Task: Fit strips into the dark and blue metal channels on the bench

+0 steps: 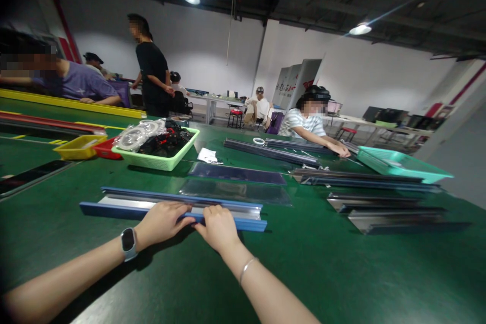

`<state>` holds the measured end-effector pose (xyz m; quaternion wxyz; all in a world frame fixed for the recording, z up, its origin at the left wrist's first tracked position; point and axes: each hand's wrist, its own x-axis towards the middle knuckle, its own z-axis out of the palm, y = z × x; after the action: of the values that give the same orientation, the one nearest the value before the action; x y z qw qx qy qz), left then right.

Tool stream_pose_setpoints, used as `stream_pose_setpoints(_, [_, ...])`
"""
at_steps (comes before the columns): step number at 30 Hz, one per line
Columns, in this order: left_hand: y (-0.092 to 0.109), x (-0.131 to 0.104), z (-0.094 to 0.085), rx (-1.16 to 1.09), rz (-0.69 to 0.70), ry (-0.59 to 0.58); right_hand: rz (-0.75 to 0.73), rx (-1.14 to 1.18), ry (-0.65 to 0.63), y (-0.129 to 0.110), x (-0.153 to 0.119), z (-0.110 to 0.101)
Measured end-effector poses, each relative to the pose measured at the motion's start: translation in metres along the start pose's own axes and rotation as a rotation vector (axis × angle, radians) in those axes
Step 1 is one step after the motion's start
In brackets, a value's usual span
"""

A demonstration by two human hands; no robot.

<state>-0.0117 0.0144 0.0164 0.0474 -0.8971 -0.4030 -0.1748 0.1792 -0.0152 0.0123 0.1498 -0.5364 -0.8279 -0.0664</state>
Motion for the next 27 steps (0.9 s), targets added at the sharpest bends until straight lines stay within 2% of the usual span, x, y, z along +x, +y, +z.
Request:
stream_pose_setpoints(6, [0.004, 0.003, -0.004, 0.034, -0.054, 0.019, -0.001, 0.02, -0.06, -0.001, 0.002, -0.006])
stream_pose_setpoints(14, [0.006, 0.007, -0.002, 0.044, -0.069, 0.039, -0.024, 0.039, -0.164, 0.004, 0.005, -0.021])
stream_pose_setpoints(19, [0.004, 0.007, 0.0, 0.058, -0.052, 0.018, -0.036, 0.029, -0.135, 0.005, 0.003, -0.018])
stream_pose_setpoints(27, [0.001, 0.0, 0.007, 0.006, 0.002, 0.079, -0.045, 0.016, -0.076, 0.004, 0.003, -0.011])
